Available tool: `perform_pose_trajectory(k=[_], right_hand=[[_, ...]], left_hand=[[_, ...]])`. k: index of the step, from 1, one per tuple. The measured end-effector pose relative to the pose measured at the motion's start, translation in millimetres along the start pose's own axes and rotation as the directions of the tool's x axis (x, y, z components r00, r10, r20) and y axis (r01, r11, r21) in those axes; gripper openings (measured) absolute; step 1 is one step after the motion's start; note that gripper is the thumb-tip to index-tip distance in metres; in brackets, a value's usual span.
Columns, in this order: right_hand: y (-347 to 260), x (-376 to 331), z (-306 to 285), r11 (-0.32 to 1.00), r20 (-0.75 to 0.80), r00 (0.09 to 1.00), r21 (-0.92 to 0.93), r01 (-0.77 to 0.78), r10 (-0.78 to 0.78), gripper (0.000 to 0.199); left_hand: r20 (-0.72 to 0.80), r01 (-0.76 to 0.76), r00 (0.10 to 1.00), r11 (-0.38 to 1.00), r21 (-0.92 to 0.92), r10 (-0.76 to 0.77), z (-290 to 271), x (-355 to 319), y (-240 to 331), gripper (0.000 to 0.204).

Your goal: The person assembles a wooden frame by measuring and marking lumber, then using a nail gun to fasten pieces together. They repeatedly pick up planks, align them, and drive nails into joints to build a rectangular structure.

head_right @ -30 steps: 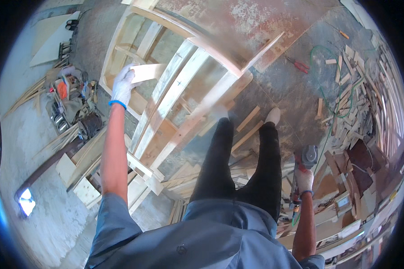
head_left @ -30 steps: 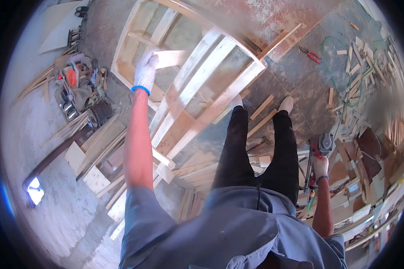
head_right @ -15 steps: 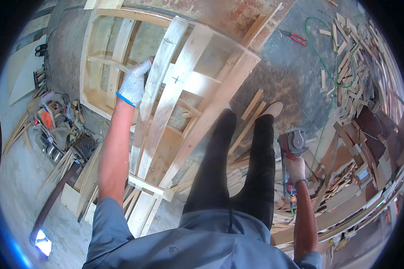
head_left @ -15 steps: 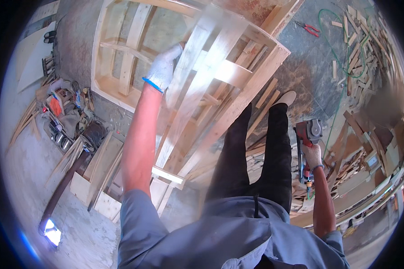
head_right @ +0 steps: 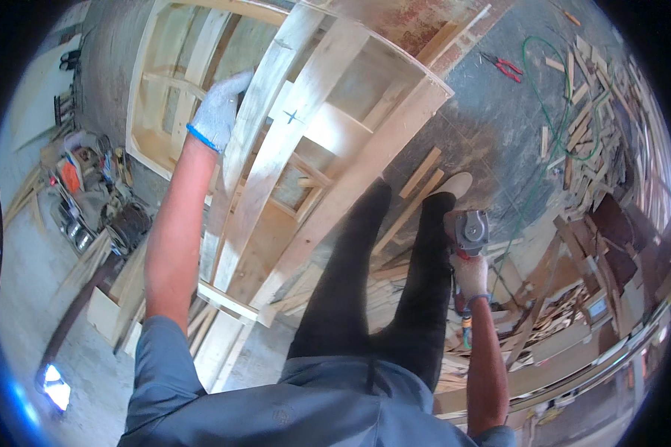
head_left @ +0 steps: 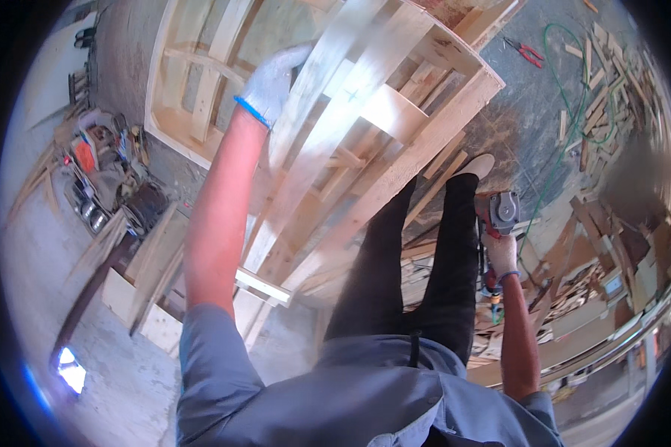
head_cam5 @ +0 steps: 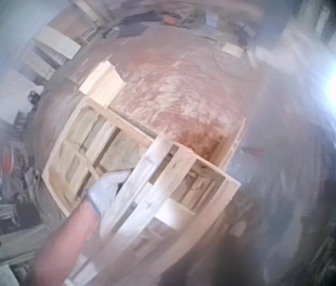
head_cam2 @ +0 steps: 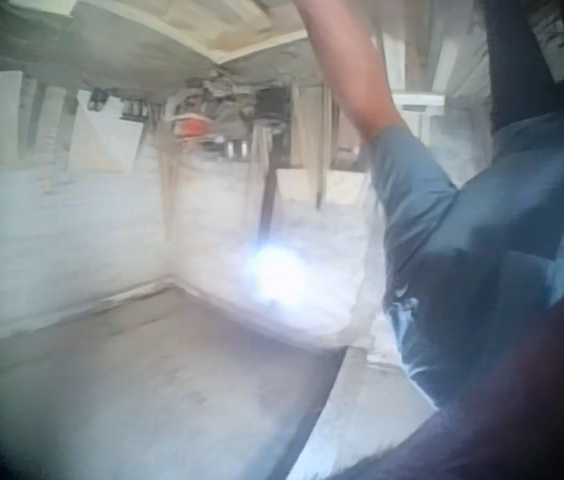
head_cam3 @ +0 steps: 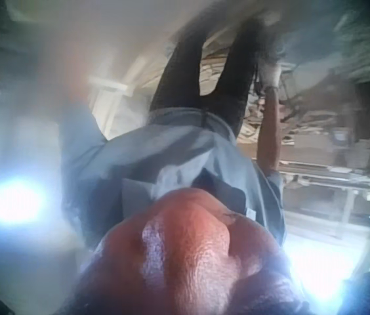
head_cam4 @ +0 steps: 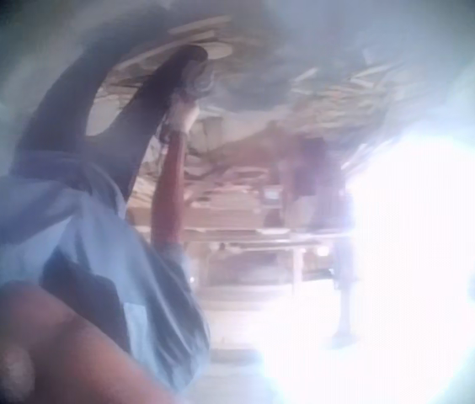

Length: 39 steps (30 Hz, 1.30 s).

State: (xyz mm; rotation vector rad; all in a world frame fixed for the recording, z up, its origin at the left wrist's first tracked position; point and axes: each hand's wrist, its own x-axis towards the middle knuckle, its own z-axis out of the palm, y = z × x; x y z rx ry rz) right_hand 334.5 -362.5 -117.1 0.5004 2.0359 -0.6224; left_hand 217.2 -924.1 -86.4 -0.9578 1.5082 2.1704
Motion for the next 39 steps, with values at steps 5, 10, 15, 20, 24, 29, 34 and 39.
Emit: perform_pose_trajectory(k=[5,10,15,20,24,29,34,39], right_hand=[[12,7,5,0.999,0.013,0.999,-0.040,-0.030,0.030,0.030],[33,15,6,0.995,0.015,1.000,-0.098,0.009,-0.007,0.019],[29,14,3,0.986,-0.002,1.000,-0.168,0.018,-0.019,0.020],[41,21,8,0.987,-0.002,1.000,-0.161,0.021,-0.021,0.024],[31,18,15,0.978,-0.039,0.991,-0.166,0.123,-0.131,0.025],[-18,3,11,0.986,0.063,0.995,-0.152,-0.062,0.072,0.028],[6,12,20,0.990,0.058,0.998,-0.139,0.021,-0.013,0.030],[7,7,18,0.978,0.033,0.991,-0.158,0.136,-0.132,0.031]], left_hand=[[0.058,0.045,0.997,0.997,-0.068,-0.041,-8,4,-4,0.036],[0.077,-0.022,0.997,1.000,-0.008,0.023,-17,12,-19,0.039],[0.077,-0.115,0.991,0.988,0.102,0.107,-33,27,-40,0.040],[0.087,-0.099,0.992,0.989,0.109,0.090,-29,28,-39,0.041],[0.057,-0.050,0.997,0.999,-0.009,0.051,-20,25,-33,0.042],[0.099,-0.118,0.989,0.989,0.084,0.109,-22,24,-32,0.043],[0.098,-0.153,0.985,0.979,0.134,0.141,-18,18,-25,0.044],[0.019,-0.103,0.994,0.994,-0.040,0.103,-11,9,-14,0.045]])
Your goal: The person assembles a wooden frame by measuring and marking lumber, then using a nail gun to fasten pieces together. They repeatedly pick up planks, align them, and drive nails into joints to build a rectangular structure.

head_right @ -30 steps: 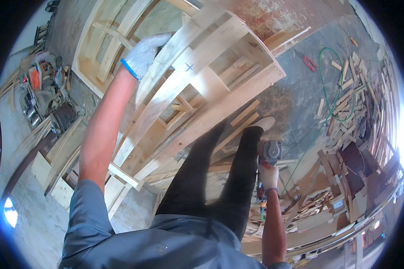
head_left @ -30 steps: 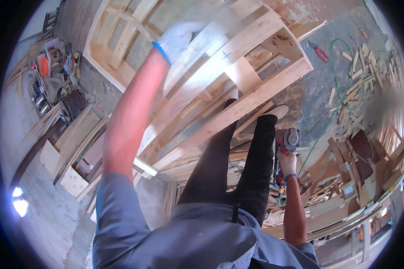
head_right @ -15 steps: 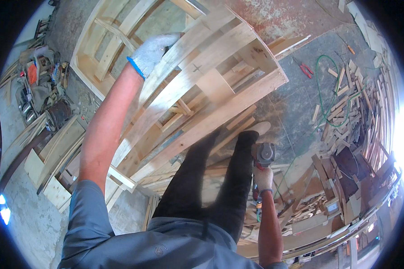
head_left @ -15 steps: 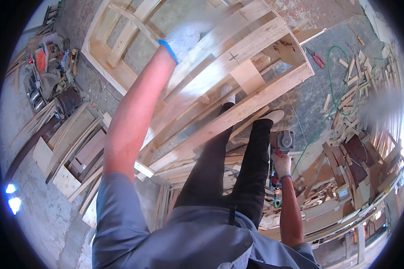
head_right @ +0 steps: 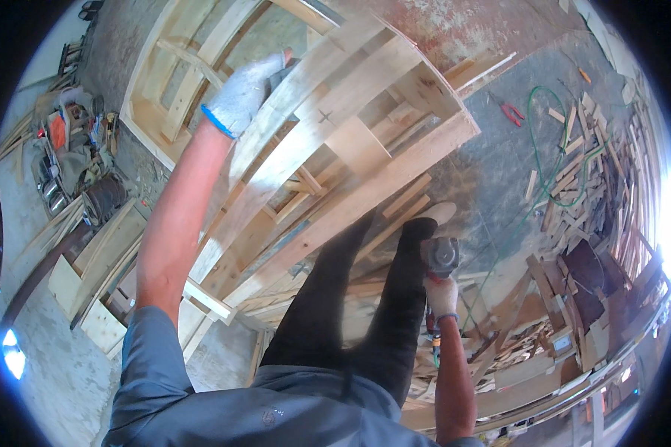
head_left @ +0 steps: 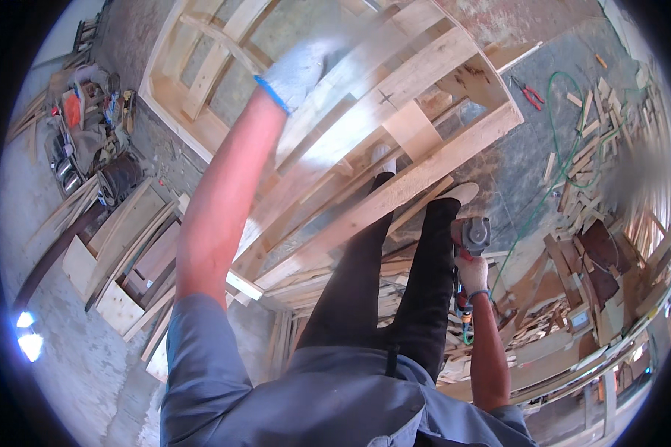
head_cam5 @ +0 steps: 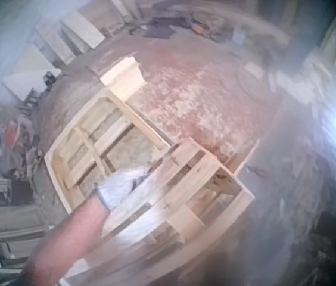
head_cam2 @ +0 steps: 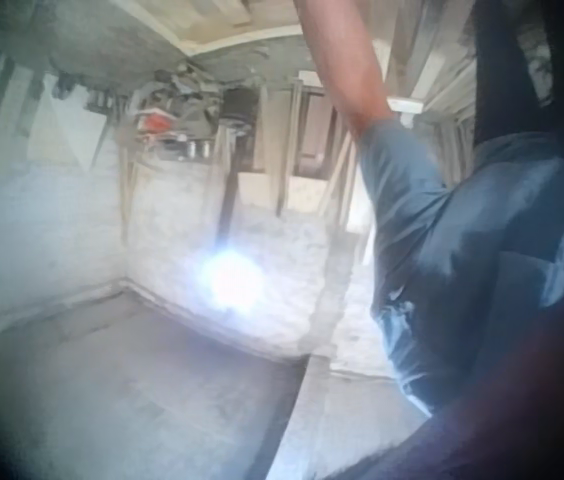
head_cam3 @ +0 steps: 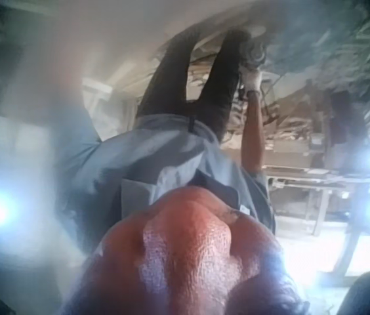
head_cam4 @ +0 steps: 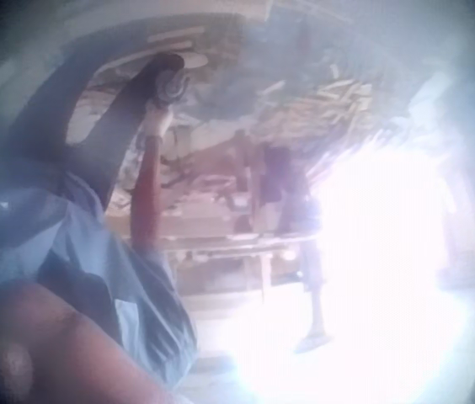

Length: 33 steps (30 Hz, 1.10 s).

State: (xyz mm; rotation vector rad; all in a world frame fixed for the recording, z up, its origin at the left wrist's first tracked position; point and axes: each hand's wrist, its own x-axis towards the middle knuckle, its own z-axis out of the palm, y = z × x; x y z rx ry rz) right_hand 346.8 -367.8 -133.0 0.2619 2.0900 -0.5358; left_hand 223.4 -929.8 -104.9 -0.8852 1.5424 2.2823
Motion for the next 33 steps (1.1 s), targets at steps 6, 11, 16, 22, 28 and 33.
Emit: perform_pose_trajectory(k=[6,11,16,22,28,33], right_hand=[[-2,-1,-7,0.995,-0.023,0.997,-0.065,-0.070,0.068,0.030],[13,13,-10,0.999,-0.057,0.998,0.040,-0.021,0.024,0.027],[-28,17,-60,0.945,0.090,0.987,0.289,-0.153,0.132,0.023],[-86,19,-127,0.670,0.356,0.934,0.687,-0.281,0.027,0.016],[-56,43,-87,0.099,0.481,0.741,0.862,-0.497,-0.469,0.025],[-65,53,-26,-0.133,0.442,0.515,0.650,-0.748,-0.735,0.030]], left_hand=[[0.043,-0.020,0.999,0.889,0.458,0.000,16,-20,25,0.060],[-0.062,0.081,0.996,0.914,0.398,-0.062,35,-25,37,0.072],[-0.072,0.088,0.995,0.938,0.336,-0.067,18,-20,28,0.064],[-0.104,0.059,0.994,0.935,0.349,-0.024,13,-22,30,0.046],[-0.202,0.038,0.978,0.895,0.445,0.059,14,-27,38,0.054],[-0.285,0.040,0.957,0.940,0.340,0.062,-3,-31,42,0.049]])
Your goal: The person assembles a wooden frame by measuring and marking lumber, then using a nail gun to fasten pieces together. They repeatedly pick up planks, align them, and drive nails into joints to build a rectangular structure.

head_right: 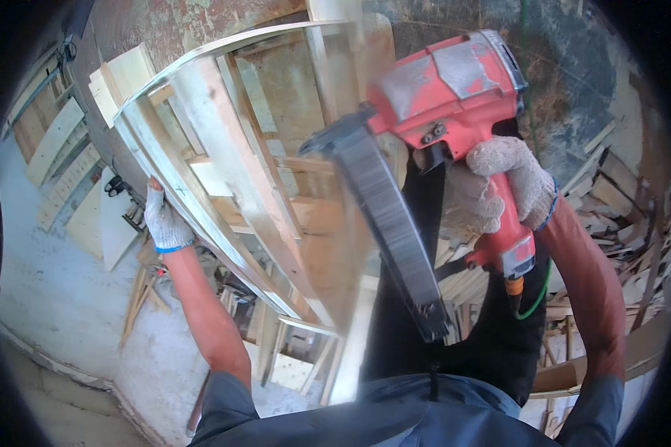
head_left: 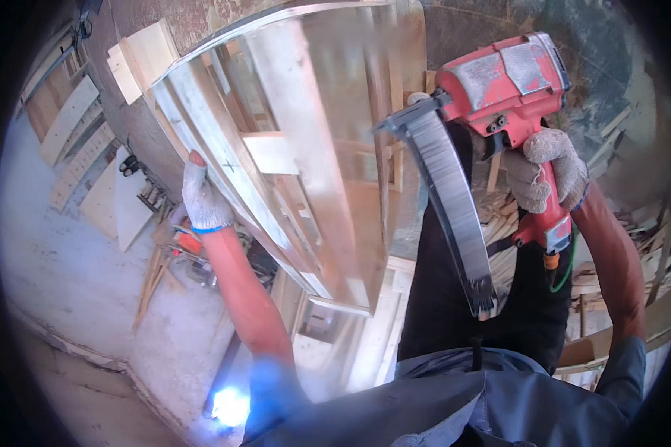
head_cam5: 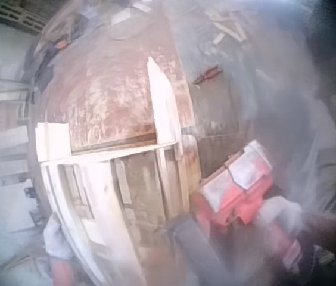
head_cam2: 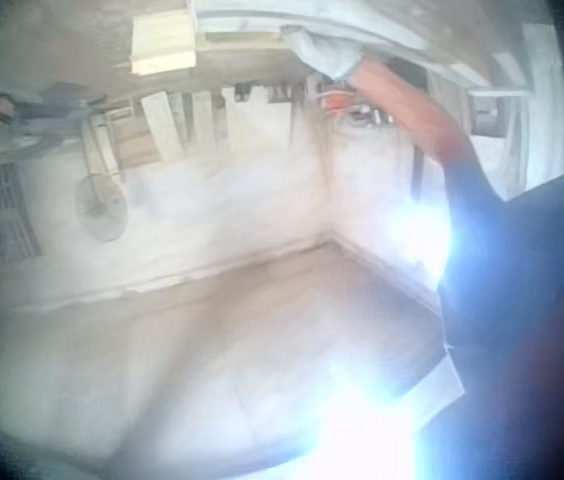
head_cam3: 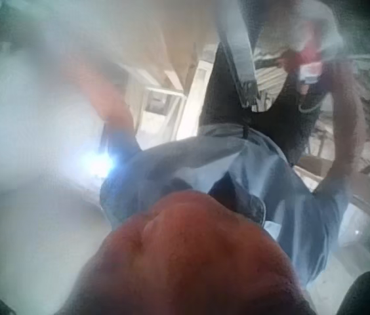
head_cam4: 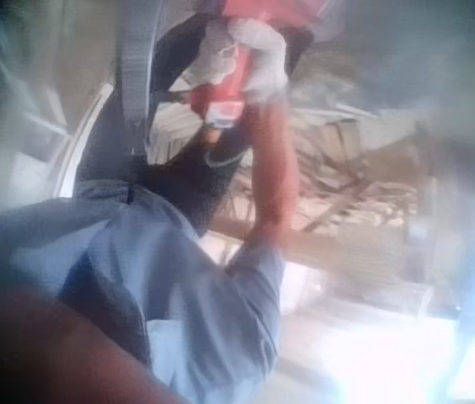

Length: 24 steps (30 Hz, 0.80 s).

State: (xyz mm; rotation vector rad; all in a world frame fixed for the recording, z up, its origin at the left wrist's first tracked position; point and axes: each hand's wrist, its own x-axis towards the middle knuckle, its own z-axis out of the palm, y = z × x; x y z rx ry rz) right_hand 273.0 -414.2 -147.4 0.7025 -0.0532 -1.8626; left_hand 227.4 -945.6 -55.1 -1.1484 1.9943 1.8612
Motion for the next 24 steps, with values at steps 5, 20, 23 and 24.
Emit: perform_pose_trajectory(k=[5,20,23,24], right_hand=[[29,33,-34,0.967,0.172,0.979,0.209,-0.146,0.111,0.037],[44,72,-45,0.893,0.279,0.952,0.385,-0.232,0.127,0.033],[51,74,-60,0.893,0.392,0.913,0.360,-0.269,0.117,0.028],[50,73,-54,0.886,0.374,0.921,0.383,-0.260,0.109,0.029]], left_hand=[[0.002,-0.019,1.000,1.000,0.020,0.019,-1,-5,6,0.051],[-0.001,-0.094,0.996,0.994,0.054,0.095,-6,-11,9,0.054],[0.031,-0.136,0.991,0.986,0.094,0.133,3,-13,12,0.055],[0.032,-0.147,0.989,0.983,0.112,0.144,6,-14,13,0.056]])
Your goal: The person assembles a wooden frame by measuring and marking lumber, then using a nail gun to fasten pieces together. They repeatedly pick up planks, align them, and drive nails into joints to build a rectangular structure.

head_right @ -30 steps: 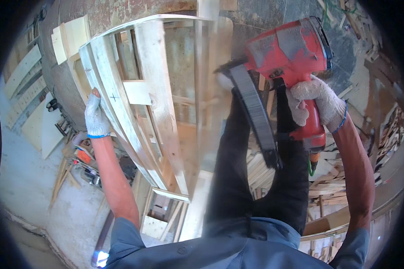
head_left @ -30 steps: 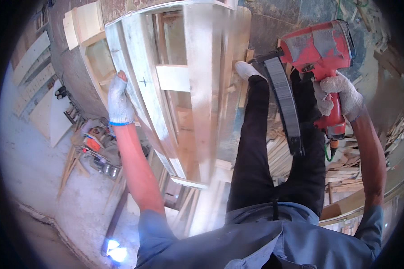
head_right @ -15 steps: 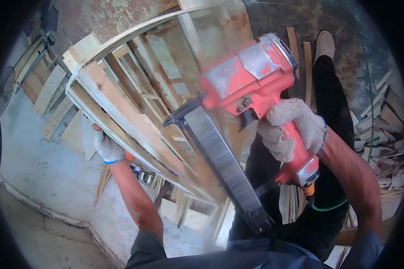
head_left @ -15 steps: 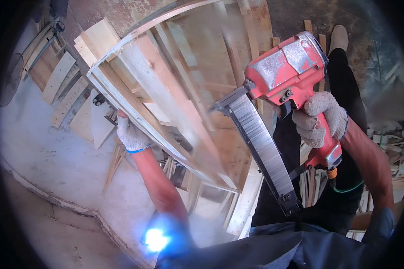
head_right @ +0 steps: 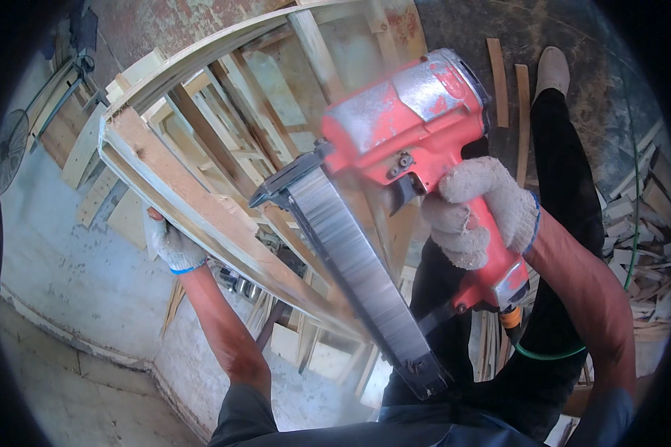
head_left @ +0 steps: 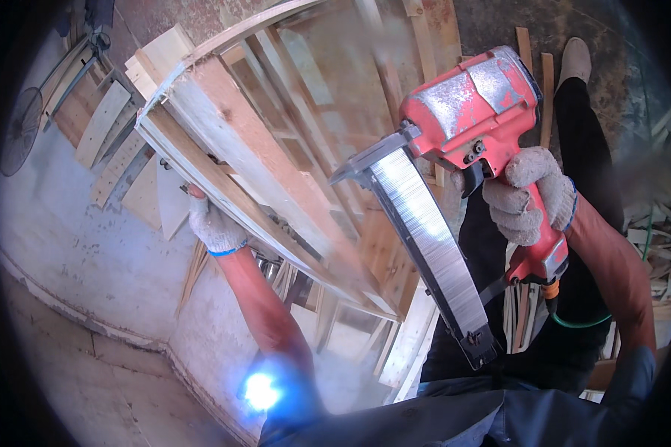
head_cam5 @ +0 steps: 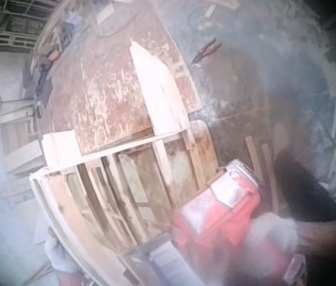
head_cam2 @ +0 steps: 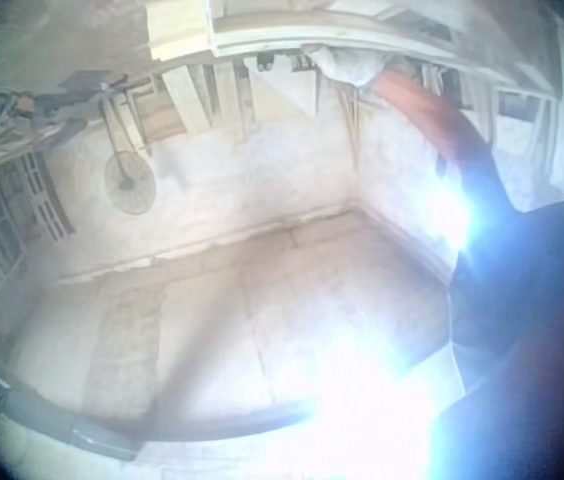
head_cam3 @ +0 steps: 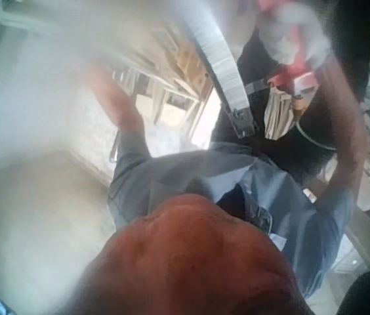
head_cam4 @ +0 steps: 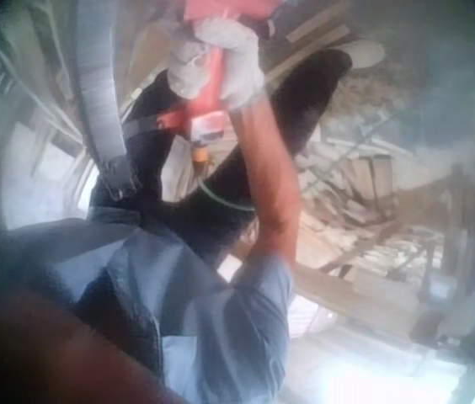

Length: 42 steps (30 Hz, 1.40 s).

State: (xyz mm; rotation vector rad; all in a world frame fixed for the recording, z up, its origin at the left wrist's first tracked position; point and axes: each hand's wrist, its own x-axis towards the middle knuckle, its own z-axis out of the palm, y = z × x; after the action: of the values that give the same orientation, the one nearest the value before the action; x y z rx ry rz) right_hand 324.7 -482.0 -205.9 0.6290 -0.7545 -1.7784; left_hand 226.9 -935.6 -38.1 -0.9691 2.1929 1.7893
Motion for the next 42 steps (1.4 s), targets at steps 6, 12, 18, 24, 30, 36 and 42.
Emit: perform_pose_trajectory(k=[6,12,18,24,30,36,42], right_hand=[[1,6,-4,1.000,0.056,0.998,0.000,-0.022,0.022,0.039],[3,10,-2,0.999,0.041,0.998,-0.007,-0.040,0.040,0.035],[-4,11,-3,0.994,0.061,0.992,-0.026,-0.106,0.108,0.043],[-5,9,0,0.993,0.121,0.987,-0.050,-0.102,0.108,0.051],[-9,4,14,0.995,0.023,0.999,-0.087,-0.041,0.043,0.053],[-2,-29,76,0.885,-0.236,0.919,-0.421,0.196,-0.316,0.052],[48,-37,180,0.568,-0.375,0.726,-0.823,0.025,-0.576,0.050]], left_hand=[[-0.003,0.004,1.000,1.000,0.012,-0.004,-6,-2,-1,0.058],[-0.052,0.021,0.998,0.998,-0.052,-0.023,-12,-4,1,0.062],[-0.070,0.036,0.997,0.996,-0.079,-0.041,-11,-11,4,0.061],[0.009,0.029,1.000,0.983,-0.182,-0.028,-1,-17,9,0.056],[0.090,0.093,0.993,0.972,-0.218,-0.075,6,-18,1,0.052],[-0.006,-0.006,1.000,0.999,0.040,0.006,13,8,-30,0.040],[-0.050,-0.002,0.999,1.000,-0.013,0.002,35,-1,-19,0.057]])
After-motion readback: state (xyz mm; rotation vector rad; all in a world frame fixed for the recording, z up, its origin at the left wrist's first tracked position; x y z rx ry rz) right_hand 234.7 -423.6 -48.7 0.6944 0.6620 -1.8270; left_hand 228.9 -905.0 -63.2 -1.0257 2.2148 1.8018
